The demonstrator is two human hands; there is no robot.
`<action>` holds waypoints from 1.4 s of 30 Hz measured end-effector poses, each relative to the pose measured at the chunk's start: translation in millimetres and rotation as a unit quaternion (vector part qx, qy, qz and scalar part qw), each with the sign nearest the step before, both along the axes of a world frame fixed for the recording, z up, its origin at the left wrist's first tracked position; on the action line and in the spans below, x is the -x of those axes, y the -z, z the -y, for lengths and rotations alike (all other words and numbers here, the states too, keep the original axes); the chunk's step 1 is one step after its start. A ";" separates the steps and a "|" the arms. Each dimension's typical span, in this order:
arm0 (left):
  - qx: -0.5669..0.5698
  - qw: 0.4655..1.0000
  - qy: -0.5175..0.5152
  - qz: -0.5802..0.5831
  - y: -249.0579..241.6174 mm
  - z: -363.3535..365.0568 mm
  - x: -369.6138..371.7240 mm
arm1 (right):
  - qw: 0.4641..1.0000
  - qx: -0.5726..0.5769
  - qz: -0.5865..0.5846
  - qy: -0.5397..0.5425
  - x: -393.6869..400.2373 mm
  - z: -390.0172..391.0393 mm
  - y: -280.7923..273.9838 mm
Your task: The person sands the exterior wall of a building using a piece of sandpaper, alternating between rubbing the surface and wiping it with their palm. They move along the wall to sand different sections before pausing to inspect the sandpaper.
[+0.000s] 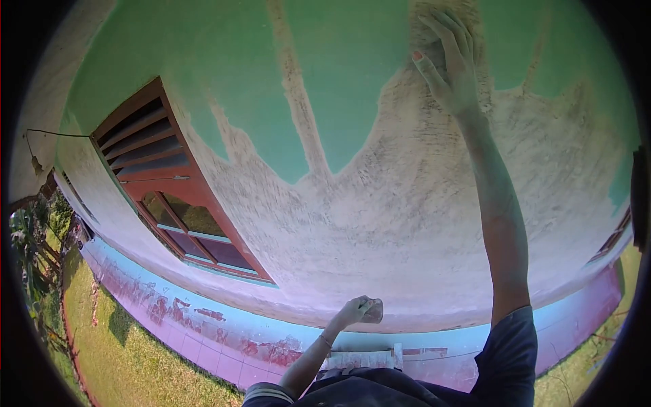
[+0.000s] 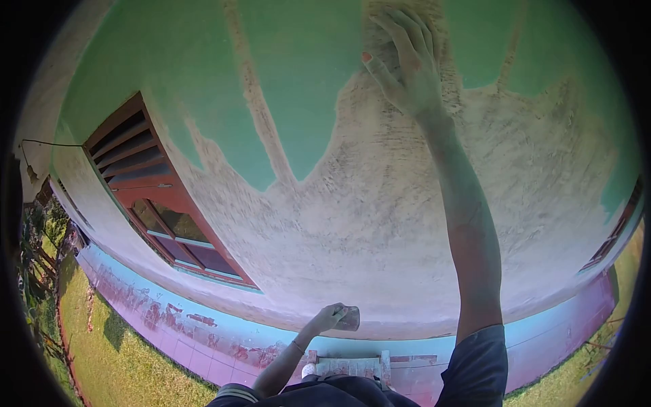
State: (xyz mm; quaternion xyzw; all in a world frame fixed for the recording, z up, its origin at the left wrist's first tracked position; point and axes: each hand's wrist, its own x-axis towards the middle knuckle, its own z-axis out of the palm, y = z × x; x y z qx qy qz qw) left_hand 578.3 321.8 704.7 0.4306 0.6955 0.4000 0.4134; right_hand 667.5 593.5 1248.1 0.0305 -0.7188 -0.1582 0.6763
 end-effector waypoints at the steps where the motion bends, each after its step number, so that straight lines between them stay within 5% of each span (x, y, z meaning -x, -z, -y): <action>1: -0.032 0.999 0.018 0.008 -10.6 4.2 2.5 | 1.000 -0.006 -0.006 -0.025 3.8 2.7 8.7; 6: -0.157 0.982 0.088 0.059 -80.1 35.1 24.0 | 0.925 0.180 0.292 -0.165 -24.5 71.6 182.6; 10: -0.210 0.964 0.116 0.112 -118.1 59.6 25.6 | 0.685 0.395 0.530 -0.308 -54.0 146.6 343.9; 14: -0.192 0.974 0.097 0.069 -109.8 66.0 32.4 | 0.443 0.620 0.509 -0.401 -70.4 194.0 391.7; 16: -0.201 0.969 0.077 0.122 -104.8 60.6 31.1 | 0.429 0.665 0.418 -0.446 -71.9 210.5 407.2; 19: -0.349 0.930 0.111 0.043 -108.6 41.7 28.7 | 0.533 0.637 0.309 -0.462 -64.7 220.5 422.4; 21: -0.352 0.932 0.074 0.032 -120.3 36.8 25.4 | 0.560 0.652 0.320 -0.398 -66.7 223.0 410.8; 24: -0.374 0.917 0.047 -0.126 -139.4 27.3 31.9 | 0.547 0.692 0.264 -0.390 -58.4 220.3 395.1; 27: -0.347 0.899 0.040 -0.266 -180.3 14.5 50.8 | 0.536 0.705 0.383 -0.261 -55.7 204.0 357.5; 31: -0.426 0.753 -0.060 -0.497 -313.1 4.6 114.0 | 0.824 0.481 0.234 -0.189 -51.2 174.9 249.0; 35: -0.502 0.532 -0.227 -0.643 -461.2 -5.7 175.7 | 0.971 0.238 0.000 0.029 -35.6 120.4 117.3; 36: -0.504 0.472 -0.259 -0.675 -488.7 -11.9 190.5 | 0.980 0.174 -0.035 0.088 -30.7 105.6 84.1; 39: -0.480 0.455 -0.276 -0.698 -528.6 -37.4 220.4 | 0.954 0.070 -0.061 0.286 -9.0 73.8 16.7; 42: -0.462 0.424 -0.300 -0.719 -515.7 -57.5 235.3 | 0.924 0.058 -0.064 0.372 27.9 53.5 21.9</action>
